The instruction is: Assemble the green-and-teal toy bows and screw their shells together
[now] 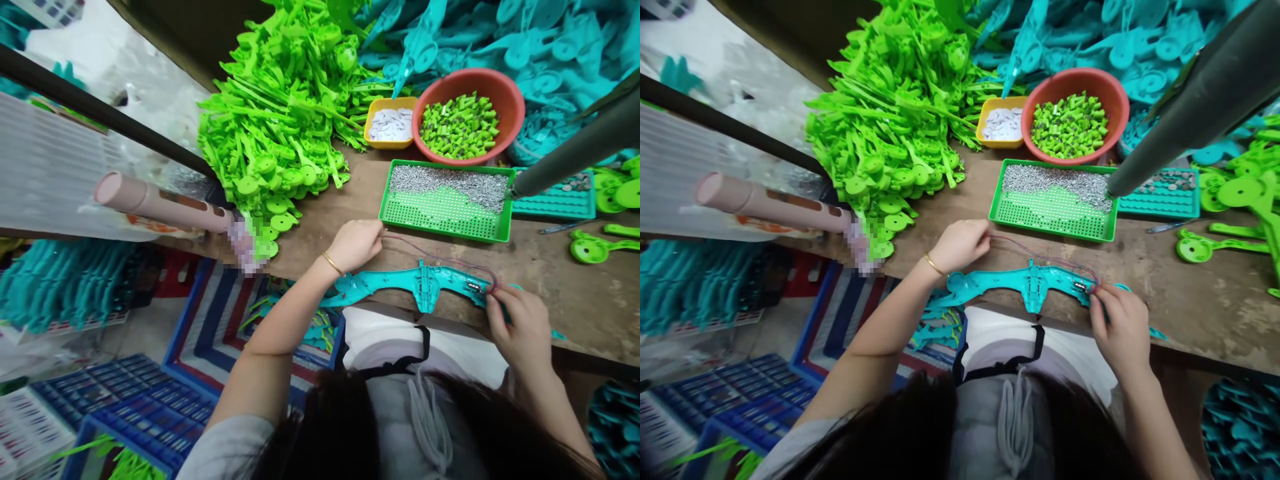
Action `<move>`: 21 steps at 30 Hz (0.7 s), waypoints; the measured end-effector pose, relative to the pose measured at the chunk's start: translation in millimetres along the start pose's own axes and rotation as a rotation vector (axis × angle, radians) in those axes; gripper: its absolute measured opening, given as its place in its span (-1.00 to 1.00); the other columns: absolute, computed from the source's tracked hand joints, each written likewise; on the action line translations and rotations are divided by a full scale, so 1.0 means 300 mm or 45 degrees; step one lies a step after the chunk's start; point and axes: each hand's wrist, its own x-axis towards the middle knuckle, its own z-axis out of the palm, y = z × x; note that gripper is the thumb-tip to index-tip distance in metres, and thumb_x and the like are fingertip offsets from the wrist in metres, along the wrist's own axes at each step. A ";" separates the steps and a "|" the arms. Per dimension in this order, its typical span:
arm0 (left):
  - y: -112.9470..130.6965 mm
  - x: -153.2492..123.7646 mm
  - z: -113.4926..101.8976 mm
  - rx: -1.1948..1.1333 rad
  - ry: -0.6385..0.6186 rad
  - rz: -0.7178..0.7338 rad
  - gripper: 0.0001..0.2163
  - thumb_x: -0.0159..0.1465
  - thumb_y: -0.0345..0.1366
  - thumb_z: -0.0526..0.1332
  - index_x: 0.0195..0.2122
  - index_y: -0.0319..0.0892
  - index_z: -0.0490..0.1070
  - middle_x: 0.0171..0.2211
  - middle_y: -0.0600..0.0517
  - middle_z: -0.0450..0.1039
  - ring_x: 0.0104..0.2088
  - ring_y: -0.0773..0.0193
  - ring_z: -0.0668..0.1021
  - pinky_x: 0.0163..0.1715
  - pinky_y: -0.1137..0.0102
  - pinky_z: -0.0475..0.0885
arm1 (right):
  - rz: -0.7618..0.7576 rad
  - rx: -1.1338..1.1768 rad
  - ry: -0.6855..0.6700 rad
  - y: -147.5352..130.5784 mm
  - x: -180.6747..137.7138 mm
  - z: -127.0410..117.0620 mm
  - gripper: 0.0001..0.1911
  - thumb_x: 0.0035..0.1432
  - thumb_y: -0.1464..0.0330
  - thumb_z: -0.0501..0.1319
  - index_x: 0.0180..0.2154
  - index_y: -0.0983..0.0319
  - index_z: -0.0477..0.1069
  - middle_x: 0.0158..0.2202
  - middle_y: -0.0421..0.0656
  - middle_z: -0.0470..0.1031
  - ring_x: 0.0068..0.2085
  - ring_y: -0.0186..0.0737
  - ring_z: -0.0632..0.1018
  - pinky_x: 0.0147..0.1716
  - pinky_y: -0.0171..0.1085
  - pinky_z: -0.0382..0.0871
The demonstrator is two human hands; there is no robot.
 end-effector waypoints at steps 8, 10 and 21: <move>0.085 -0.036 -0.041 -1.833 0.041 -0.130 -0.73 0.23 -0.12 0.29 -0.27 -0.18 0.26 -0.51 0.13 0.47 -0.61 0.39 0.54 -0.59 0.51 0.42 | 0.279 0.015 0.248 0.018 0.041 -0.117 -0.77 0.17 0.40 0.23 -0.11 0.13 0.51 -0.11 -0.04 0.59 -0.03 0.06 0.57 0.04 0.05 0.39; 0.144 -0.024 -0.028 -2.020 -0.185 -0.132 -0.67 0.18 -0.11 0.35 -0.26 -0.19 0.27 -0.52 0.11 0.49 -0.60 0.36 0.56 -0.59 0.50 0.43 | 0.297 -0.038 0.449 -0.006 0.081 -0.161 -0.64 0.15 0.45 0.24 0.00 0.11 0.51 -0.08 -0.02 0.58 0.01 0.11 0.56 0.05 0.04 0.39; 0.322 0.028 0.038 -2.315 -0.372 -0.157 -0.79 0.28 -0.23 0.26 -0.20 -0.16 0.24 -0.48 0.11 0.52 -0.59 0.40 0.56 -0.64 0.58 0.31 | -0.328 0.396 0.179 -0.202 0.241 -0.048 -0.70 0.12 0.43 0.32 -0.11 0.01 0.51 -0.01 -0.14 0.55 0.04 -0.05 0.53 0.04 0.05 0.45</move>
